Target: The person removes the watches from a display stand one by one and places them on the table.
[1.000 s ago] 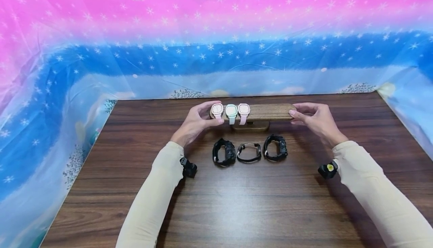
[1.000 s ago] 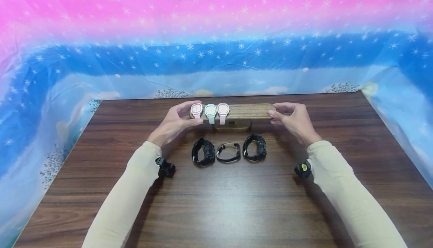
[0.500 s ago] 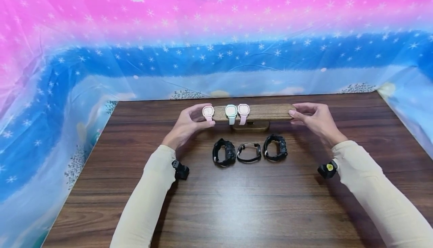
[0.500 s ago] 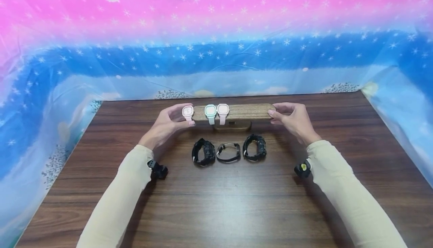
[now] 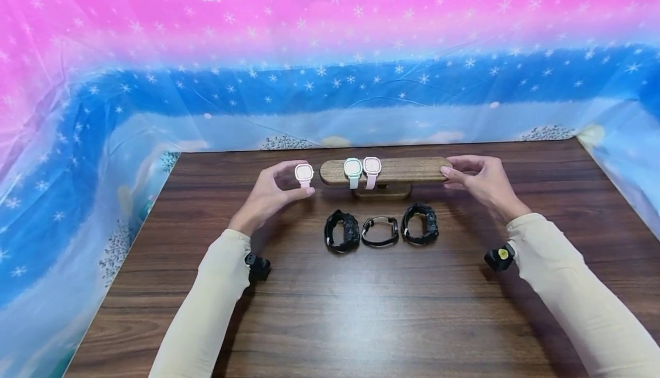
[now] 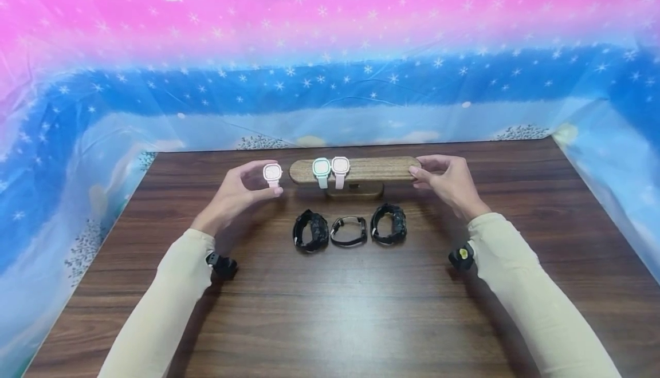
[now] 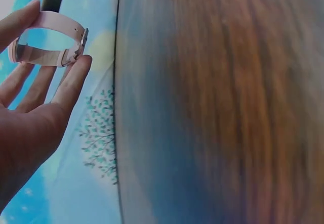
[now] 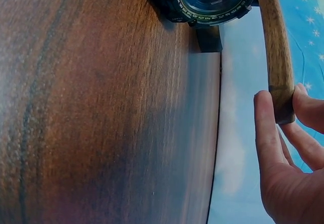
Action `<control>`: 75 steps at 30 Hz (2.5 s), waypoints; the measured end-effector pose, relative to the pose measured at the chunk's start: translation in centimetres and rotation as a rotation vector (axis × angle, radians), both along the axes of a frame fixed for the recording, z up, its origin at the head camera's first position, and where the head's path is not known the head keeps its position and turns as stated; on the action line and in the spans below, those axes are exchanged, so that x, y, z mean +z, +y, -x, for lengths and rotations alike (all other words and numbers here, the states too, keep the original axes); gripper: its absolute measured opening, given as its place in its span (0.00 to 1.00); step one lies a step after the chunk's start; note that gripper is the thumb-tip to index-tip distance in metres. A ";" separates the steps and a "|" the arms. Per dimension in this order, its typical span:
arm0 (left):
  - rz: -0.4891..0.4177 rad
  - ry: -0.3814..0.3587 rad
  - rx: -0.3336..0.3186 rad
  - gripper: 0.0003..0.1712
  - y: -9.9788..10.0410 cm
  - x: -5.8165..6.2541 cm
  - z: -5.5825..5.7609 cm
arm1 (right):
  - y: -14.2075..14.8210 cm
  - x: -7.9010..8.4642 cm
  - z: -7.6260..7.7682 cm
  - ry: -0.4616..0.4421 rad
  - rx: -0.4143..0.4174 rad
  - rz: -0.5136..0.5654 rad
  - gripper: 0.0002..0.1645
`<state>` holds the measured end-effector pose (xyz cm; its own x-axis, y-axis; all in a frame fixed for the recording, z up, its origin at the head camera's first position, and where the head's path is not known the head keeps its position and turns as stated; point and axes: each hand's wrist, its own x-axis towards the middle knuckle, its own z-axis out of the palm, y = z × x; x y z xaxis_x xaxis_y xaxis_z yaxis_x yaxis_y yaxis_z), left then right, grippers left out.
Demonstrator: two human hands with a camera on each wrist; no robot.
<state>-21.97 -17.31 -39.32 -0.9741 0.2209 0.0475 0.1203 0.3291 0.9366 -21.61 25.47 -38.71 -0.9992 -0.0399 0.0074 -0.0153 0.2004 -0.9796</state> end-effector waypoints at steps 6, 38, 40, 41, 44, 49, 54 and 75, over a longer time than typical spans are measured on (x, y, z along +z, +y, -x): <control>0.072 0.028 -0.021 0.39 -0.4 1.0 -1.5 | 0.0 -0.1 0.0 -0.004 0.004 0.005 0.33; 0.396 0.418 -0.274 0.32 6.8 4.6 -8.6 | 0.0 0.1 0.1 -0.022 -0.008 -0.019 0.31; 0.408 0.439 -0.297 0.31 7.5 4.6 -8.6 | 0.0 0.1 0.1 -0.025 -0.013 -0.023 0.30; 0.417 0.452 -0.308 0.30 7.8 4.6 -8.7 | 0.0 0.1 0.1 -0.025 -0.012 -0.024 0.30; 0.456 0.470 -0.338 0.30 9.0 4.7 -8.8 | 0.0 0.2 0.1 -0.022 -0.003 -0.025 0.30; 0.507 0.456 -0.390 0.32 11.2 4.3 -9.1 | 0.2 0.3 0.1 -0.013 0.027 -0.011 0.32; 0.543 0.481 -0.447 0.32 13.3 3.8 -9.6 | 0.2 0.2 0.1 -0.014 0.037 -0.012 0.32; 0.797 0.455 -0.484 0.31 19.1 1.3 -10.3 | -0.1 0.2 0.0 -0.048 -0.019 -0.023 0.32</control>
<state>-11.71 1.76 -37.99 -0.6991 0.7127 0.0568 0.6926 0.6554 0.3011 -21.64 25.41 -38.49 -0.9989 -0.0204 -0.0412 0.0356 0.2230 -0.9742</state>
